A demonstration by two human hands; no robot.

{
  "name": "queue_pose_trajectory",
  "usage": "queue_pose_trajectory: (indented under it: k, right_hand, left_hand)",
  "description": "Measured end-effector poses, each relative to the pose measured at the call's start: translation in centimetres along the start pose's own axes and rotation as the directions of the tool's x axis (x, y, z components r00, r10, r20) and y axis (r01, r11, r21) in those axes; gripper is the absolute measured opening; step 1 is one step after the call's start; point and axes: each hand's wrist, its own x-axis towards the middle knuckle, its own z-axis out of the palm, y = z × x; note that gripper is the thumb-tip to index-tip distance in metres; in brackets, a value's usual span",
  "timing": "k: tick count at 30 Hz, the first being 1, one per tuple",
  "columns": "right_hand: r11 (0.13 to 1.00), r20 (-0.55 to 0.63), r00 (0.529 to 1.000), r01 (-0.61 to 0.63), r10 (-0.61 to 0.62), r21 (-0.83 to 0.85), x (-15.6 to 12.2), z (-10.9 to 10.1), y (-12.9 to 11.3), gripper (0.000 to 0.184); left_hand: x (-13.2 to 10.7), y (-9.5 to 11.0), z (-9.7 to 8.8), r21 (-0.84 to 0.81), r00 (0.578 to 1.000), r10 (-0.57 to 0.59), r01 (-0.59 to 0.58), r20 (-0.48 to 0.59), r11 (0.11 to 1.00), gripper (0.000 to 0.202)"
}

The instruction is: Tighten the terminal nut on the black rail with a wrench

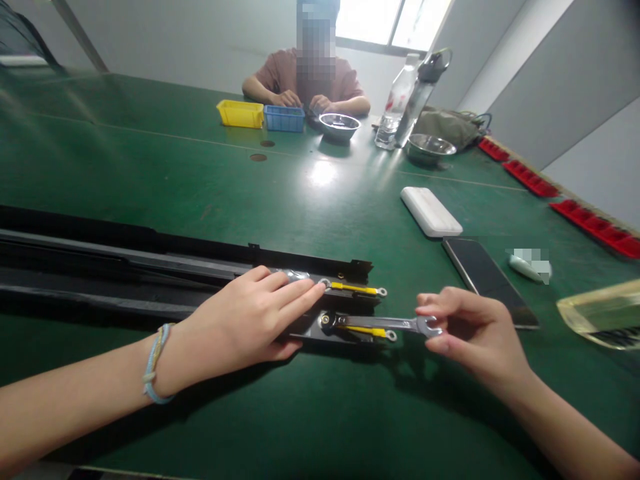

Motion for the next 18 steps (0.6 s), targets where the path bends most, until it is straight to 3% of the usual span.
queue_pose_trajectory:
  k: [9, 18]
  right_hand:
    - [0.986, 0.173, 0.982, 0.048, -0.075, 0.159, -0.48, 0.36, 0.49, 0.021]
    - [0.993, 0.130, 0.990, 0.045, -0.059, 0.107, -0.41, -0.04, 0.60, 0.018]
  left_hand:
    - [0.34, -0.13, 0.01, -0.003, 1.000, -0.005, 0.005, 0.008, 1.000, 0.063]
    - [0.19, 0.09, 0.41, 0.000, 1.000, -0.013, 0.013, 0.005, 1.000, 0.063]
